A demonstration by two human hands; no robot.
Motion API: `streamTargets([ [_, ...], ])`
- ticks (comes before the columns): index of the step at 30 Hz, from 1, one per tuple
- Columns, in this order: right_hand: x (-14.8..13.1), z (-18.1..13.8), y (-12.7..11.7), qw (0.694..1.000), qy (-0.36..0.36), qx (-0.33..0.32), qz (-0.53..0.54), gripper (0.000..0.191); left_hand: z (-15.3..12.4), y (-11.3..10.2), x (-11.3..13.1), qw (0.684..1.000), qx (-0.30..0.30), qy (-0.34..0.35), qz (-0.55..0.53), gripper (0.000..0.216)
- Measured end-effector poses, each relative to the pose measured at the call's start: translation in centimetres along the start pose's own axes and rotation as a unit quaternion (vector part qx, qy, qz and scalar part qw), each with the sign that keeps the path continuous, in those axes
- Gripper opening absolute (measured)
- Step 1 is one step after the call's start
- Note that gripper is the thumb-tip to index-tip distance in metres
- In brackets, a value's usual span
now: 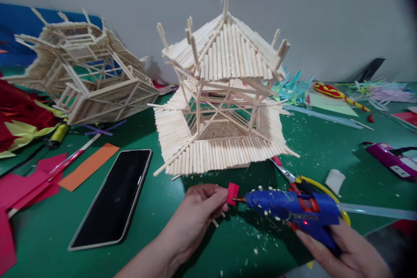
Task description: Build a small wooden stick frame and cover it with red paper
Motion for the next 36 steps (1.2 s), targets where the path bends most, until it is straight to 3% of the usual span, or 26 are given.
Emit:
streamTargets([
  [6, -1.1, 0.5, -0.2, 0.999, -0.014, -0.004, -0.049, 0.031, 0.0, 0.1, 0.1, 1.0, -0.004, 0.005, -0.001, 0.013],
  [10, -0.3, -0.1, -0.3, 0.997, 0.008, 0.023, -0.075, 0.032, 0.0, 0.0, 0.1, 1.0, -0.006, 0.007, -0.005, 0.014],
  [16, 1.3, -0.7, 0.4, 0.999, -0.008, -0.023, -0.042, 0.028, -0.1, 0.1, 0.0, 1.0, -0.003, 0.0, 0.006, 0.014],
  [19, 0.8, -0.5, 0.2, 0.999, 0.006, 0.002, -0.046, 0.027, 0.0, 0.0, 0.0, 1.0, -0.002, 0.003, 0.001, 0.014],
  [22, 0.3, -0.5, 0.0, 0.997, 0.023, 0.042, -0.058, 0.037, -0.1, 0.0, -0.1, 1.0, -0.002, 0.006, 0.001, 0.014],
  [32, -0.8, 0.8, -0.6, 0.999, 0.041, 0.002, -0.008, 0.03, 0.1, 0.0, 0.0, 1.0, -0.01, 0.006, 0.001, 0.014],
  [36, 0.4, -0.1, -0.1, 0.998, 0.055, 0.001, 0.004, 0.03, 0.0, 0.0, 0.0, 1.0, -0.004, 0.004, -0.007, 0.013],
])
Point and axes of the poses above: each hand's wrist, its own z-axis towards the middle knuckle, its own y-axis out of the palm, x = y × z, the point moved 5 cm from there along z, towards the middle knuckle, and after that the axes turned 9 degrees about -x, right-handed, at the moved point
